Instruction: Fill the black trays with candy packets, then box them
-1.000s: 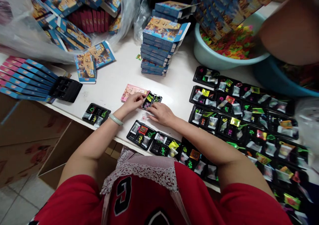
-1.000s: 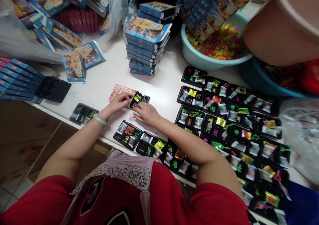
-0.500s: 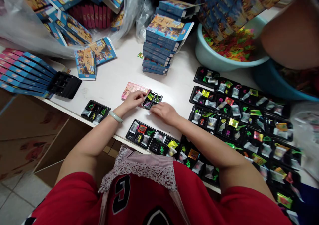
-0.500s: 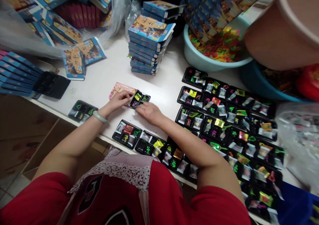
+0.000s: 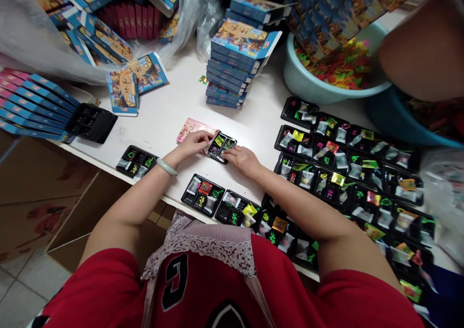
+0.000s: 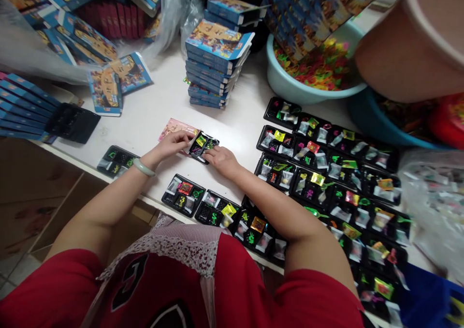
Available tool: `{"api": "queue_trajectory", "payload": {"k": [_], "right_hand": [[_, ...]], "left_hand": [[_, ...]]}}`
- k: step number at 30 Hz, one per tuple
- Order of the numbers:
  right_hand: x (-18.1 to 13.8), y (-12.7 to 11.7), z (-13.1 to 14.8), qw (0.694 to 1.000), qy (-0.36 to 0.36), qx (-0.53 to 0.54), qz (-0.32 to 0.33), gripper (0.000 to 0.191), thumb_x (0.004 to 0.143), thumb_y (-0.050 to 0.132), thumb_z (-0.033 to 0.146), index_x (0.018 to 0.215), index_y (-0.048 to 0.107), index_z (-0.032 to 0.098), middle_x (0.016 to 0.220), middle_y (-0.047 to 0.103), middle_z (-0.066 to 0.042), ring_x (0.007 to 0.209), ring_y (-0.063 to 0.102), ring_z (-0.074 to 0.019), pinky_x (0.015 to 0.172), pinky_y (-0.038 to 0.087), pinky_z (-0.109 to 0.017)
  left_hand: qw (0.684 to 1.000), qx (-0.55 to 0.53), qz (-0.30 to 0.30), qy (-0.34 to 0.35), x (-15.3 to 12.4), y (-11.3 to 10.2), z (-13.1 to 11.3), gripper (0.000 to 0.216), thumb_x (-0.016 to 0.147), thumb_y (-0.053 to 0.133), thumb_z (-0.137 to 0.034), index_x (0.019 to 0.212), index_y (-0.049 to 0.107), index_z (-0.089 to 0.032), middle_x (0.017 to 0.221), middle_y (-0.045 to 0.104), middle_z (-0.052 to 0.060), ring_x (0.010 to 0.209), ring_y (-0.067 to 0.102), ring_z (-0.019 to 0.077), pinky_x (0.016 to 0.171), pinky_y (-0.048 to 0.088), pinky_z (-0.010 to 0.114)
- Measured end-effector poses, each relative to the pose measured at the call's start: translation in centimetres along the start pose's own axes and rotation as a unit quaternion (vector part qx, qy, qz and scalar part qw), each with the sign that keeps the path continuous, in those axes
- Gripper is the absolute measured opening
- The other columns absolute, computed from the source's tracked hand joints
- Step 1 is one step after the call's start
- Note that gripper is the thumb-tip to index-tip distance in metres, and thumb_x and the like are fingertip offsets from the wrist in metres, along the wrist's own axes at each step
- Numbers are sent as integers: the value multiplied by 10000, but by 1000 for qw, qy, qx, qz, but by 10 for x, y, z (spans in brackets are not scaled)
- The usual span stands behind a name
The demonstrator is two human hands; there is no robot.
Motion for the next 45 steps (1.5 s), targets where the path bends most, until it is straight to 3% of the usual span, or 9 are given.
{"api": "queue_trajectory", "payload": {"k": [4, 8, 12, 16, 21, 29, 36, 41, 45], "right_hand": [[6, 2, -4, 999, 49, 11, -8, 348, 1050, 435, 155, 1162, 758, 216, 1079, 747, -106, 919, 637, -231, 783, 487, -347], [9, 5, -1, 995, 55, 74, -22, 323, 1055, 449, 170, 1197, 736, 207, 1147, 730, -106, 1021, 659, -221, 838, 525, -327], [-13, 5, -13, 971, 106, 187, -106, 355, 1023, 464, 168, 1325, 649, 199, 1333, 642, -138, 1179, 642, -235, 971, 549, -387], [-32, 7, -34, 938, 201, 222, -172, 506, 955, 511, 136, 1459, 516, 178, 1406, 555, -196, 1219, 610, -276, 1037, 532, -481], [-17, 4, -50, 953, 255, 136, -91, 351, 946, 582, 148, 1293, 634, 136, 1292, 614, -208, 1215, 562, -330, 1060, 493, -523], [-10, -14, -47, 980, 195, 28, 24, 304, 1034, 433, 144, 1172, 703, 123, 1146, 711, -184, 971, 644, -271, 814, 514, -380], [6, -70, -26, 985, 65, 58, -146, 394, 1092, 350, 234, 1210, 726, 239, 1182, 698, -99, 1052, 602, -240, 925, 499, -405], [33, -61, -16, 993, 27, 48, -104, 377, 1089, 375, 219, 1104, 752, 203, 1166, 713, -115, 1050, 607, -238, 933, 483, -390], [35, -44, -9, 995, 13, 78, -67, 341, 1056, 444, 177, 1190, 753, 230, 1224, 747, -91, 1171, 626, -245, 1004, 488, -424]], "left_hand": [[998, -60, 6, -31, 0, 9, 2, 130, 693, 671, -238, 653, 576, -158, 1198, 746, 98, 793, 666, 163, 592, 577, 262], [998, -35, 41, -16, -1, 33, -4, 117, 720, 684, -216, 662, 604, -154, 1181, 741, 112, 808, 680, 161, 629, 591, 272], [999, -27, 22, 9, -1, 44, -5, 137, 749, 697, -226, 673, 611, -151, 1182, 725, 125, 896, 700, 188, 661, 614, 282], [997, -73, 27, -17, -2, 46, 0, 173, 749, 715, -265, 704, 587, -158, 1136, 727, 104, 800, 689, 169, 592, 623, 286], [994, -98, 8, -38, -5, 39, 2, 211, 695, 721, -299, 685, 567, -155, 1266, 706, 137, 881, 700, 199, 584, 619, 287], [991, -111, -53, -44, -11, 18, -7, 245, 631, 742, -345, 637, 572, -169, 1218, 748, 115, 926, 681, 229, 595, 553, 274], [988, -130, -82, -37, -14, -2, -16, 233, 581, 754, -317, 602, 572, -174, 999, 773, 57, 563, 452, 84, 531, 382, 251], [990, -119, -59, -37, -18, 3, -19, 244, 584, 738, -331, 590, 549, -177, 969, 761, 55, 575, 442, 90, 534, 374, 253], [991, -114, -53, -45, -18, 5, -13, 241, 593, 736, -339, 599, 555, -180, 964, 757, 57, 564, 439, 90, 540, 421, 267]]}}
Point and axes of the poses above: each hand's wrist, its own x-axis towards the middle knuckle, its own y-axis out of the palm, z = x × y, the point moved 8 cm from there along x, towards the middle knuckle
